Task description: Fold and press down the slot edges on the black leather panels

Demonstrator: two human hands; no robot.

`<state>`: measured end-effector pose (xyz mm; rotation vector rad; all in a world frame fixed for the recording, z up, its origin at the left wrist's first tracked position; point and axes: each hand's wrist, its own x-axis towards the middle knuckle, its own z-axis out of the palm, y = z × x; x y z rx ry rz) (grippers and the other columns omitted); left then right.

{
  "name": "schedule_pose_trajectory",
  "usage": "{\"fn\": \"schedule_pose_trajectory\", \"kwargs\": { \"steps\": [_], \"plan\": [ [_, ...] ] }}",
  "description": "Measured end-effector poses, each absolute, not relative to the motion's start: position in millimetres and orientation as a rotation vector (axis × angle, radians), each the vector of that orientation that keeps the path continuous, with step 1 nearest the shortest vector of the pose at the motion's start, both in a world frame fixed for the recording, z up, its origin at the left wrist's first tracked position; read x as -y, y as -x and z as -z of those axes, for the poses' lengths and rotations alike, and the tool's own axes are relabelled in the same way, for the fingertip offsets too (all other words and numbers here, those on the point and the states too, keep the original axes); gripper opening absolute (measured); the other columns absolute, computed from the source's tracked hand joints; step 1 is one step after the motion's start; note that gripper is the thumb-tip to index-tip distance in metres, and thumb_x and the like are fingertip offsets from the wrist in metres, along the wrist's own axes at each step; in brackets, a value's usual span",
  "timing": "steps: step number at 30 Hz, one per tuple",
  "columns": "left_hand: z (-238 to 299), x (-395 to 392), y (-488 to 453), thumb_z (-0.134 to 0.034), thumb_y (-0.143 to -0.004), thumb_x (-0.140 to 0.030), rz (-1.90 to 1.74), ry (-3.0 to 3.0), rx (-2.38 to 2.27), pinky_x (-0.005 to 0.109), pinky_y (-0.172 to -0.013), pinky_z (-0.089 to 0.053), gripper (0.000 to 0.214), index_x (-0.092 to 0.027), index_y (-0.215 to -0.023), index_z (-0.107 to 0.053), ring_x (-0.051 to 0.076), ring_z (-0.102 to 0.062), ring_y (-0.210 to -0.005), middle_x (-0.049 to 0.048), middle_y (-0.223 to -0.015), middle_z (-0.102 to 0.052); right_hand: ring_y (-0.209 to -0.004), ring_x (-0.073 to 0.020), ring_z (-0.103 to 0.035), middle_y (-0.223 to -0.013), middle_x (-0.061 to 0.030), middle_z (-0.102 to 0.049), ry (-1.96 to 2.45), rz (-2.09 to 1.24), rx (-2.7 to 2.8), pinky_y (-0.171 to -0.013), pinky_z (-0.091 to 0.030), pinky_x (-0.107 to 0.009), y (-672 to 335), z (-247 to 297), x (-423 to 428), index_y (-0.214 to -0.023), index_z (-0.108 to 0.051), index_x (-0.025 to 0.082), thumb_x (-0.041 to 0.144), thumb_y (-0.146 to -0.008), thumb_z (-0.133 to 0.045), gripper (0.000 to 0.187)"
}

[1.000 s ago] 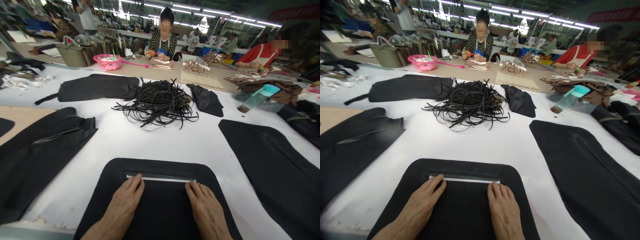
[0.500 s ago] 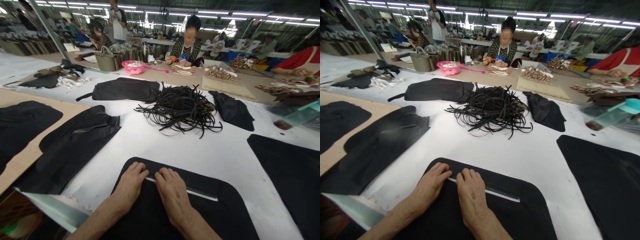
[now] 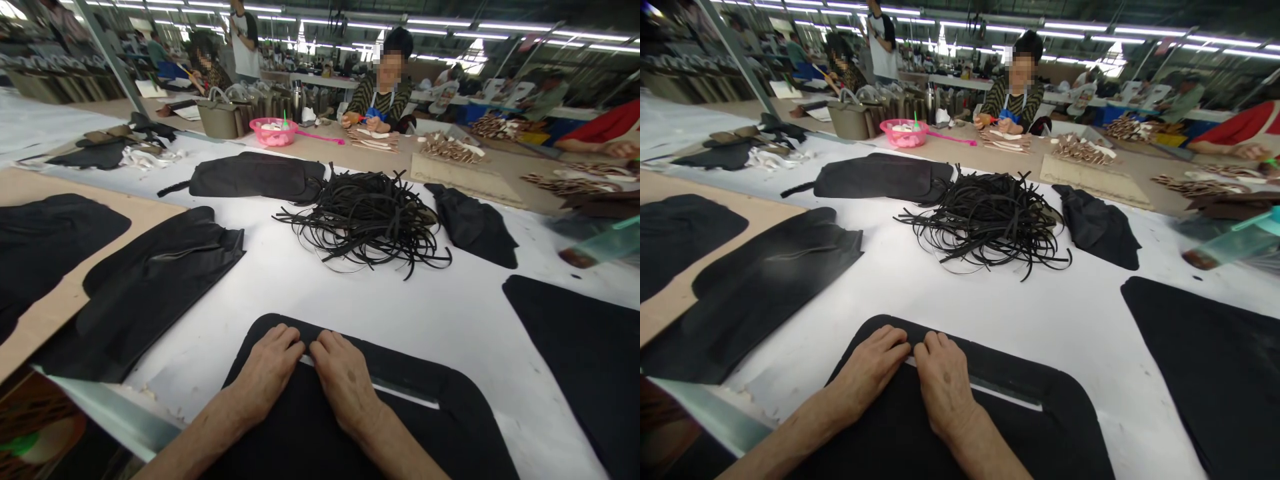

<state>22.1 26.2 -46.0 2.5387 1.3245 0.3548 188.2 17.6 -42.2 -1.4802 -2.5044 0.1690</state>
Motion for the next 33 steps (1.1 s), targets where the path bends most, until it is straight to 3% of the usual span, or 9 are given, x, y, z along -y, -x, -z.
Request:
{"fn": "schedule_pose_trajectory", "kwargs": {
  "steps": [5,9,13,20,33],
  "plan": [
    [47,-28,-23,-0.043,-0.085,-0.007,-0.373,-2.516,-1.355,0.034,-0.078,-0.046,0.018,-0.018,-0.082,-0.057,0.019,-0.049,-0.086,0.0035,-0.091,-0.055,-0.075,-0.0165,-0.049,-0.08,0.0006,-0.052,1.476,-0.359,2.387,-0.067,-0.04,-0.027,-193,37,-20,-0.079,-0.054,0.02,0.007,-0.085,-0.055,0.015],
    [43,-30,-26,-0.041,-0.085,-0.006,-0.396,-2.42,-1.439,0.033,-0.076,-0.045,0.022,-0.019,-0.081,-0.058,0.019,-0.048,-0.084,0.0029,-0.087,-0.054,-0.079,-0.0205,-0.048,-0.086,-0.0009,-0.052,1.505,-0.159,2.43,-0.069,-0.039,-0.033,-196,39,-16,-0.085,-0.054,0.021,0.011,-0.079,-0.064,0.015],
    [44,-30,-26,-0.04,-0.085,-0.006,-0.414,-2.422,-1.437,0.035,-0.076,-0.044,0.024,-0.019,-0.083,-0.06,0.019,-0.048,-0.084,0.0034,-0.088,-0.055,-0.076,-0.0215,-0.045,-0.084,-0.0022,-0.051,1.504,-0.022,2.518,-0.067,-0.037,-0.035,-209,45,-8,-0.086,-0.055,0.02,0.009,-0.082,-0.056,0.012],
    [52,-32,-20,-0.039,-0.088,-0.013,-0.537,-2.493,-1.362,0.037,-0.079,-0.044,0.02,-0.02,-0.093,-0.057,0.02,-0.05,-0.087,0.004,-0.093,-0.056,-0.081,-0.0212,-0.047,-0.088,-0.0031,-0.052,1.629,-0.281,2.218,-0.073,-0.039,-0.035,-251,41,9,-0.092,-0.056,0.02,0.002,-0.083,-0.048,0.021],
    [45,-37,-24,-0.04,-0.087,-0.017,-0.423,-2.421,-1.428,0.039,-0.076,-0.041,0.018,-0.021,-0.081,-0.057,0.021,-0.047,-0.086,0.0039,-0.093,-0.052,-0.076,-0.0193,-0.046,-0.081,-0.0007,-0.05,1.749,-0.45,2.043,-0.069,-0.036,-0.034,-274,45,17,-0.076,-0.051,0.021,0.014,-0.091,-0.043,0.018]
  ]
}}
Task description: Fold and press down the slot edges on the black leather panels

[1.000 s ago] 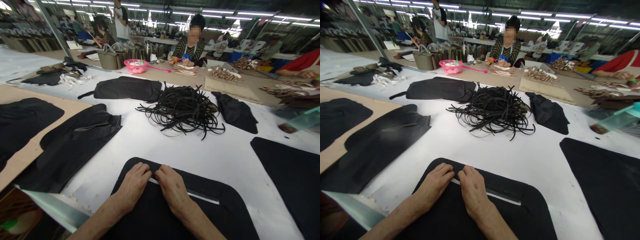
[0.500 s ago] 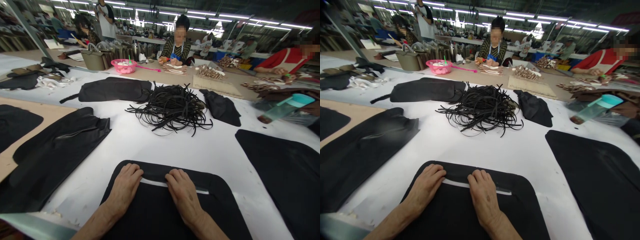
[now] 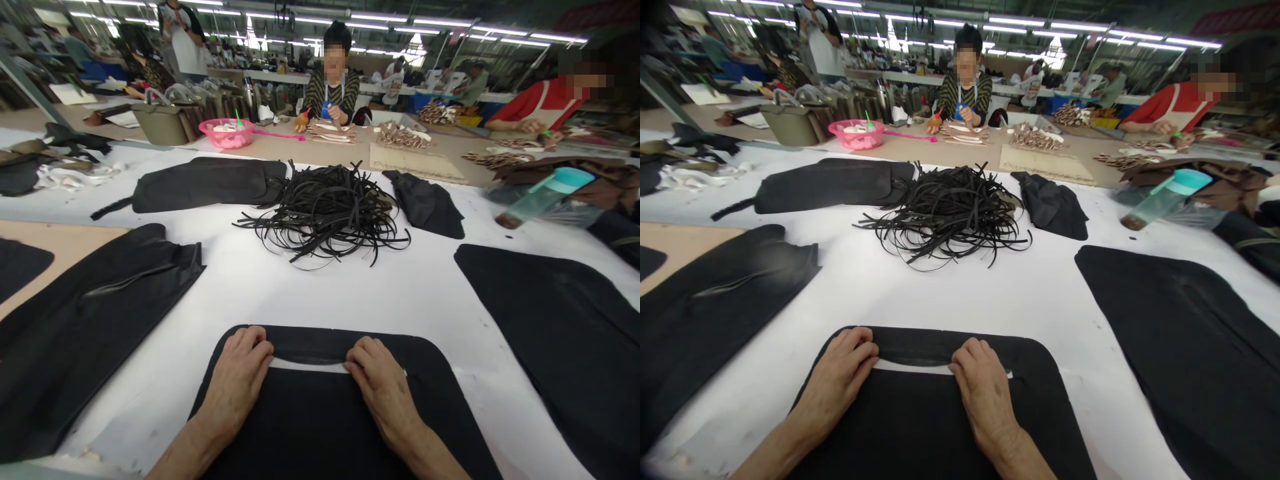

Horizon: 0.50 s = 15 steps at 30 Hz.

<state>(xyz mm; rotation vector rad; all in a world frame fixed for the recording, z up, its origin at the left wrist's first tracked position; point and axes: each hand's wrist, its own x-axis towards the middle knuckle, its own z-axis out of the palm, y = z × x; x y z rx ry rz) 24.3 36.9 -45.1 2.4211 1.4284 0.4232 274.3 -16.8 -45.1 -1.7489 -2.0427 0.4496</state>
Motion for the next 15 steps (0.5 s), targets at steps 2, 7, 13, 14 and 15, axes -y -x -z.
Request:
{"fn": "schedule_pose_trajectory", "kwargs": {
  "steps": [2,7,13,14,15],
  "plan": [
    [45,-37,-25,-0.039,-0.088,-0.017,-0.411,-2.397,-1.434,0.039,-0.078,-0.04,0.018,-0.02,-0.081,-0.056,0.021,-0.046,-0.088,0.004,-0.095,-0.051,-0.076,-0.0199,-0.045,-0.08,-0.0014,-0.049,1.746,-0.449,2.054,-0.07,-0.035,-0.036,-275,49,16,-0.076,-0.05,0.02,0.016,-0.092,-0.04,0.02],
    [42,-36,-30,-0.034,-0.09,-0.017,-0.348,-2.351,-1.47,0.04,-0.081,-0.039,0.022,-0.018,-0.083,-0.055,0.021,-0.045,-0.09,0.0053,-0.098,-0.051,-0.073,-0.0215,-0.043,-0.078,-0.0029,-0.048,1.792,-0.351,2.09,-0.071,-0.034,-0.038,-272,56,13,-0.076,-0.05,0.02,0.015,-0.093,-0.036,0.023],
    [32,-36,-42,-0.034,-0.09,-0.016,-0.172,-2.333,-1.644,0.041,-0.081,-0.038,0.025,-0.017,-0.081,-0.056,0.022,-0.046,-0.089,0.0062,-0.097,-0.053,-0.075,-0.0234,-0.044,-0.079,-0.0043,-0.049,1.987,-0.272,2.124,-0.071,-0.035,-0.038,-266,51,11,-0.074,-0.05,0.02,0.012,-0.09,-0.041,0.02],
    [30,-36,-43,-0.034,-0.09,-0.016,-0.15,-2.33,-1.671,0.04,-0.081,-0.038,0.024,-0.017,-0.08,-0.057,0.022,-0.047,-0.088,0.0059,-0.095,-0.053,-0.075,-0.0234,-0.045,-0.079,-0.0044,-0.05,2.014,-0.275,2.127,-0.071,-0.035,-0.038,-265,49,10,-0.074,-0.05,0.02,0.011,-0.089,-0.042,0.019],
    [29,-36,-45,-0.035,-0.089,-0.015,-0.136,-2.327,-1.693,0.039,-0.08,-0.038,0.024,-0.017,-0.079,-0.057,0.021,-0.047,-0.087,0.0055,-0.094,-0.053,-0.076,-0.0234,-0.045,-0.079,-0.0044,-0.05,2.037,-0.285,2.132,-0.071,-0.035,-0.038,-264,47,9,-0.074,-0.05,0.019,0.011,-0.089,-0.043,0.019]
  ]
}}
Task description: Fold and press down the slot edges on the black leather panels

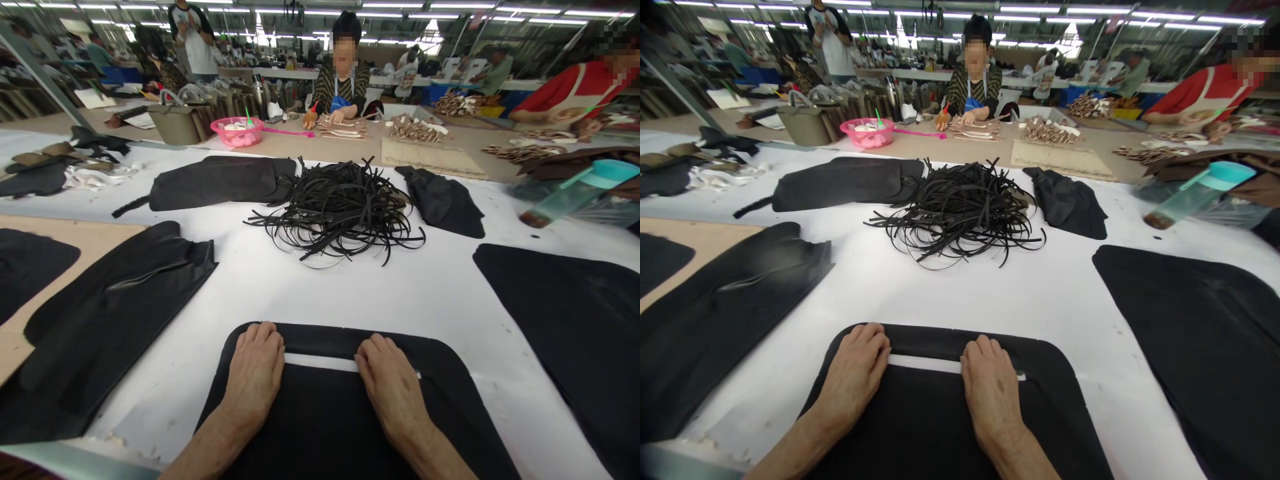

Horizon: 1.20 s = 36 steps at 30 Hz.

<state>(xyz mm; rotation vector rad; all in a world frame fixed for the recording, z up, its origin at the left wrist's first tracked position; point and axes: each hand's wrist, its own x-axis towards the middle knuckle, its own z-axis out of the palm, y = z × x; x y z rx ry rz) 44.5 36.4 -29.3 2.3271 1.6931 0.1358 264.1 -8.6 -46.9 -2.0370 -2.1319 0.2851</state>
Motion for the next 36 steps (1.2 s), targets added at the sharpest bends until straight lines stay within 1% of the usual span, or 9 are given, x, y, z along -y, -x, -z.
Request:
{"fn": "schedule_pose_trajectory", "kwargs": {
  "steps": [7,10,12,18,20,24,28,32,36],
  "plan": [
    [25,-36,-49,-0.038,-0.087,-0.014,-0.104,-2.31,-1.786,0.035,-0.075,-0.038,0.022,-0.017,-0.075,-0.056,0.02,-0.048,-0.084,0.0038,-0.088,-0.054,-0.077,-0.0221,-0.048,-0.079,-0.0035,-0.053,2.151,-0.397,2.136,-0.07,-0.036,-0.034,-263,34,1,-0.072,-0.051,0.02,0.011,-0.088,-0.047,0.018],
    [22,-35,-55,-0.04,-0.084,-0.01,-0.045,-2.329,-1.828,0.037,-0.076,-0.039,0.017,-0.016,-0.081,-0.055,0.022,-0.048,-0.084,0.005,-0.089,-0.054,-0.077,-0.0208,-0.048,-0.077,-0.0021,-0.053,2.174,-0.412,2.113,-0.068,-0.036,-0.032,-263,31,0,-0.071,-0.051,0.02,0.012,-0.088,-0.049,0.019],
    [22,-34,-58,-0.04,-0.081,-0.005,-0.028,-2.421,-1.808,0.038,-0.078,-0.039,0.019,-0.015,-0.088,-0.055,0.023,-0.047,-0.086,0.0063,-0.093,-0.054,-0.076,-0.0201,-0.049,-0.076,-0.0014,-0.053,2.182,-0.411,2.115,-0.067,-0.036,-0.031,-263,29,-1,-0.07,-0.052,0.02,0.013,-0.088,-0.049,0.019],
    [40,-31,-51,-0.042,-0.081,-0.004,0.027,-2.914,-1.133,0.036,-0.079,-0.043,0.024,-0.015,-0.099,-0.055,0.021,-0.05,-0.085,0.0055,-0.093,-0.058,-0.076,-0.0181,-0.05,-0.076,-0.0004,-0.055,2.192,-0.397,2.112,-0.065,-0.034,-0.028,-264,27,-5,-0.068,-0.055,0.02,0.013,-0.086,-0.053,0.019],
    [46,-28,-47,-0.043,-0.08,-0.004,-0.008,-3.024,-1.044,0.035,-0.081,-0.044,0.026,-0.012,-0.101,-0.056,0.022,-0.052,-0.088,0.0073,-0.095,-0.059,-0.076,-0.0176,-0.051,-0.075,-0.0003,-0.055,2.203,-0.411,2.106,-0.066,-0.034,-0.028,-264,26,-7,-0.067,-0.056,0.02,0.013,-0.085,-0.053,0.02],
    [52,-18,-48,-0.043,-0.078,-0.003,-0.148,-3.205,-1.1,0.036,-0.085,-0.044,0.032,-0.006,-0.106,-0.057,0.024,-0.055,-0.092,0.0126,-0.099,-0.061,-0.077,-0.0171,-0.052,-0.077,-0.0006,-0.058,2.237,-0.465,2.11,-0.066,-0.034,-0.027,-264,24,-10,-0.068,-0.058,0.02,0.011,-0.084,-0.052,0.019],
    [50,-6,-58,-0.043,-0.077,-0.003,-0.062,-3.307,-1.233,0.037,-0.083,-0.046,0.04,-0.004,-0.116,-0.054,0.024,-0.057,-0.087,0.0127,-0.093,-0.063,-0.077,-0.0179,-0.053,-0.078,-0.0017,-0.059,2.26,-0.471,2.139,-0.066,-0.035,-0.028,-263,22,-13,-0.07,-0.059,0.019,0.011,-0.084,-0.051,0.019],
    [45,0,-68,-0.043,-0.076,-0.004,0.08,-3.331,-1.29,0.038,-0.08,-0.048,0.044,-0.006,-0.119,-0.054,0.025,-0.058,-0.086,0.0132,-0.089,-0.063,-0.077,-0.0195,-0.054,-0.078,-0.0028,-0.06,2.252,-0.419,2.188,-0.066,-0.035,-0.029,-262,20,-15,-0.068,-0.06,0.02,0.011,-0.084,-0.05,0.02],
    [35,0,-79,-0.042,-0.075,-0.004,0.321,-3.271,-1.265,0.039,-0.071,-0.048,0.057,-0.017,-0.131,-0.044,0.024,-0.058,-0.076,0.0101,-0.081,-0.061,-0.078,-0.02,-0.054,-0.078,-0.0031,-0.061,2.22,-0.361,2.217,-0.067,-0.035,-0.03,-264,20,-12,-0.069,-0.059,0.02,0.012,-0.085,-0.05,0.02]
  ]
}}
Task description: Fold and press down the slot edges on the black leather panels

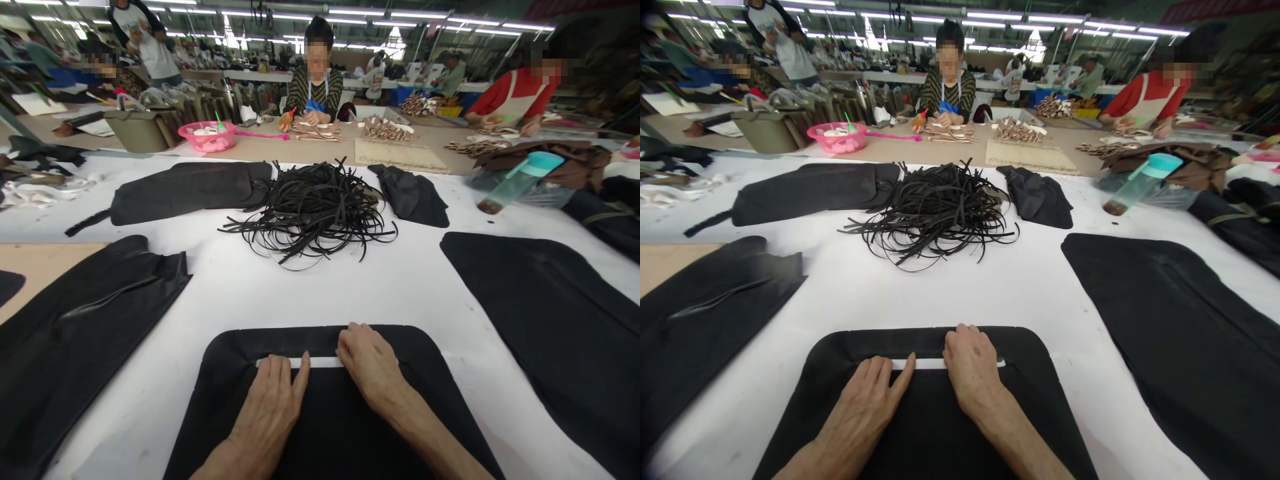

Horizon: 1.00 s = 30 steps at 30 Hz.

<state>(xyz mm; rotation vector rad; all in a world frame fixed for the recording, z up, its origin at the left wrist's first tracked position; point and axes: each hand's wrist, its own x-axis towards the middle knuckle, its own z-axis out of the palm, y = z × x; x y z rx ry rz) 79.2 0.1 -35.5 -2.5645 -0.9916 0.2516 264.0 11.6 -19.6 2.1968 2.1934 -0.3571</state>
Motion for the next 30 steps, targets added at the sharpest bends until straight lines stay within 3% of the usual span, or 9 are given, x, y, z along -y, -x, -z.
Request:
{"fn": "schedule_pose_trajectory", "kwargs": {
  "steps": [4,8,12,14,17,19,26,30],
  "plan": [
    [34,-1,-93,-0.043,-0.075,-0.005,-0.339,2.588,1.02,0.042,-0.063,-0.046,0.067,-0.028,-0.138,-0.032,0.025,-0.056,-0.068,0.0075,-0.074,-0.057,-0.077,-0.0181,-0.053,-0.079,-0.0021,-0.06,-2.236,0.371,-2.227,-0.067,-0.035,-0.028,-266,23,-7,-0.071,-0.058,0.02,0.013,-0.086,-0.05,0.019],
    [38,1,-99,-0.041,-0.078,-0.007,-0.142,2.611,1.056,0.047,-0.07,-0.044,0.066,-0.032,-0.138,-0.029,0.027,-0.055,-0.076,0.0066,-0.079,-0.054,-0.078,-0.0183,-0.053,-0.081,-0.0021,-0.059,-2.254,0.401,-2.222,-0.068,-0.036,-0.028,-267,25,-6,-0.073,-0.058,0.02,0.013,-0.087,-0.051,0.017],
    [36,-4,-95,-0.043,-0.077,-0.004,-0.235,2.628,1.075,0.04,-0.062,-0.044,0.068,-0.036,-0.136,-0.031,0.025,-0.054,-0.069,0.0046,-0.075,-0.055,-0.079,-0.0184,-0.053,-0.081,-0.002,-0.059,-2.254,0.415,-2.215,-0.068,-0.035,-0.028,-266,24,-5,-0.074,-0.058,0.019,0.013,-0.087,-0.052,0.016],
    [35,-9,-85,-0.041,-0.076,-0.003,-0.248,2.656,1.035,0.037,-0.06,-0.045,0.065,-0.029,-0.135,-0.035,0.024,-0.054,-0.071,0.0057,-0.079,-0.057,-0.078,-0.018,-0.053,-0.082,-0.0022,-0.059,-2.255,0.427,-2.228,-0.068,-0.035,-0.028,-267,23,-5,-0.075,-0.058,0.019,0.012,-0.087,-0.052,0.015],
    [37,-13,-62,-0.038,-0.075,-0.001,-0.167,2.655,1.002,0.037,-0.073,-0.047,0.054,-0.012,-0.128,-0.046,0.024,-0.054,-0.085,0.0102,-0.095,-0.059,-0.078,-0.0177,-0.052,-0.081,-0.0021,-0.058,-2.253,0.441,-2.254,-0.068,-0.035,-0.028,-268,24,-4,-0.074,-0.058,0.019,0.013,-0.087,-0.052,0.015],
    [40,-13,-44,-0.037,-0.074,0.002,-0.147,2.631,1.045,0.038,-0.081,-0.045,0.051,-0.007,-0.122,-0.051,0.025,-0.053,-0.092,0.0118,-0.102,-0.06,-0.077,-0.0176,-0.052,-0.079,-0.0015,-0.057,-2.252,0.446,-2.274,-0.068,-0.035,-0.028,-269,25,-3,-0.073,-0.057,0.02,0.013,-0.087,-0.051,0.017],
    [41,-10,-19,-0.037,-0.074,0.006,-0.122,2.66,1.321,0.039,-0.085,-0.044,0.053,-0.011,-0.121,-0.053,0.024,-0.053,-0.095,0.0103,-0.109,-0.061,-0.076,-0.018,-0.052,-0.079,-0.0013,-0.056,-2.255,0.452,-2.289,-0.068,-0.036,-0.028,-270,29,-3,-0.072,-0.055,0.02,0.014,-0.087,-0.05,0.016],
    [29,-14,-34,-0.036,-0.072,0.009,-0.096,2.584,1.564,0.039,-0.084,-0.045,0.051,-0.012,-0.111,-0.06,0.025,-0.053,-0.096,0.0107,-0.11,-0.06,-0.077,-0.0182,-0.052,-0.08,-0.0021,-0.057,-2.285,0.427,-2.25,-0.067,-0.035,-0.028,-266,27,-3,-0.073,-0.056,0.02,0.012,-0.086,-0.052,0.015]
  ]
}}
